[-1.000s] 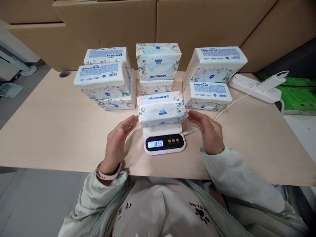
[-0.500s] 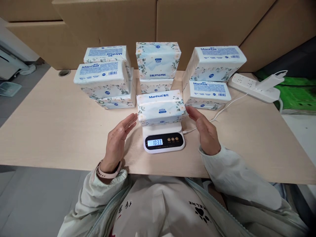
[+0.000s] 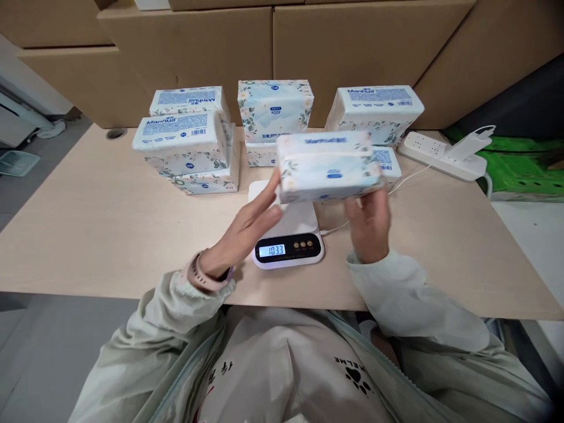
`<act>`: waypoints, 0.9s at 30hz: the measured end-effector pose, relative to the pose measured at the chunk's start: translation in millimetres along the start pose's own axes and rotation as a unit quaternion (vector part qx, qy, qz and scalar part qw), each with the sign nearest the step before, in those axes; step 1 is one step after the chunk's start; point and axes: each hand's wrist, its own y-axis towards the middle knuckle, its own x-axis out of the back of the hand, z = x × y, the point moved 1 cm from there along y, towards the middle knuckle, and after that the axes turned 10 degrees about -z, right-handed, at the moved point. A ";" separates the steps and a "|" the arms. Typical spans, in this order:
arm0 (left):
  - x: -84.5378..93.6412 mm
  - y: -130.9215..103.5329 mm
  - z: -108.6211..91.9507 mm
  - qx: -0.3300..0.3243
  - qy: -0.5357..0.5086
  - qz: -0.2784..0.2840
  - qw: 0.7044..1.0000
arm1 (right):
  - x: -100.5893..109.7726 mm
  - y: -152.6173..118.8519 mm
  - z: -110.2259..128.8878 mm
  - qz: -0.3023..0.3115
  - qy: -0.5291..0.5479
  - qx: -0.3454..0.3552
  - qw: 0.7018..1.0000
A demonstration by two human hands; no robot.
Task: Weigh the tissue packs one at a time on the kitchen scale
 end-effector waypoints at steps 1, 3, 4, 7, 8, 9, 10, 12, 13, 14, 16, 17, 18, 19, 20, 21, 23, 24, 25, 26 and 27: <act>-10.0 12.5 -1.6 -0.009 -0.002 0.021 1.000 | 5.8 7.6 -3.5 -0.050 -0.004 0.024 0.998; -31.5 41.1 0.5 -0.030 0.001 0.056 0.998 | 18.6 24.1 -13.7 -0.127 -0.020 0.067 0.989; -42.4 56.4 4.2 -0.041 0.003 0.072 0.997 | 25.1 32.2 -20.2 -0.149 -0.032 0.082 0.985; -72.0 100.1 21.6 -0.061 0.000 0.130 0.990 | 42.5 52.2 -42.3 -0.177 -0.059 0.097 0.978; -79.8 112.5 28.3 -0.059 -0.001 0.145 0.988 | 46.9 57.0 -49.9 -0.183 -0.063 0.095 0.977; -86.3 123.3 34.8 -0.051 0.000 0.155 0.987 | 50.4 60.9 -57.1 -0.187 -0.066 0.094 0.976; -91.3 132.0 40.6 -0.039 0.004 0.160 0.986 | 53.1 64.0 -63.7 -0.191 -0.070 0.095 0.974; -96.6 142.4 49.1 -0.013 0.023 0.159 0.987 | 56.1 68.1 -74.2 -0.194 -0.081 0.101 0.972; -96.8 143.5 51.0 -0.005 0.038 0.156 0.987 | 56.8 69.2 -77.4 -0.191 -0.086 0.104 0.972; -95.3 141.7 51.0 -0.005 0.054 0.152 0.987 | 57.2 69.7 -79.1 -0.190 -0.092 0.106 0.972; -86.6 129.6 45.2 -0.032 0.086 0.135 0.987 | 57.9 68.5 -76.7 -0.199 -0.109 0.112 0.968; -79.1 119.9 39.6 -0.061 0.097 0.120 0.986 | 58.2 66.8 -72.8 -0.212 -0.120 0.118 0.963; -69.3 108.4 32.3 -0.100 0.106 0.096 0.985 | 58.2 64.3 -67.2 -0.228 -0.130 0.126 0.956; -56.7 95.9 24.1 -0.146 0.114 0.059 0.981 | 57.5 61.1 -60.1 -0.247 -0.136 0.139 0.949; -41.1 83.1 15.3 -0.199 0.123 0.001 0.972 | 55.8 57.1 -51.8 -0.262 -0.134 0.153 0.943; -22.3 70.9 6.8 -0.256 0.129 -0.076 0.955 | 52.7 52.5 -42.4 -0.274 -0.122 0.166 0.939; 23.9 49.9 -6.5 -0.355 0.125 -0.264 0.888 | 41.7 42.2 -20.6 -0.290 -0.071 0.189 0.935; 49.9 42.4 -9.9 -0.386 0.110 -0.343 0.849 | 33.6 37.2 -8.4 -0.285 -0.042 0.191 0.938; 76.7 37.3 -10.5 -0.397 0.094 -0.402 0.820 | 23.7 32.8 4.3 -0.260 -0.015 0.180 0.949; 103.2 34.5 -8.6 -0.391 0.080 -0.445 0.802 | 12.0 29.6 17.1 -0.207 0.009 0.153 0.966; 128.2 34.0 -4.3 -0.362 0.070 -0.475 0.799 | -1.3 27.9 29.3 -0.130 0.033 0.113 0.985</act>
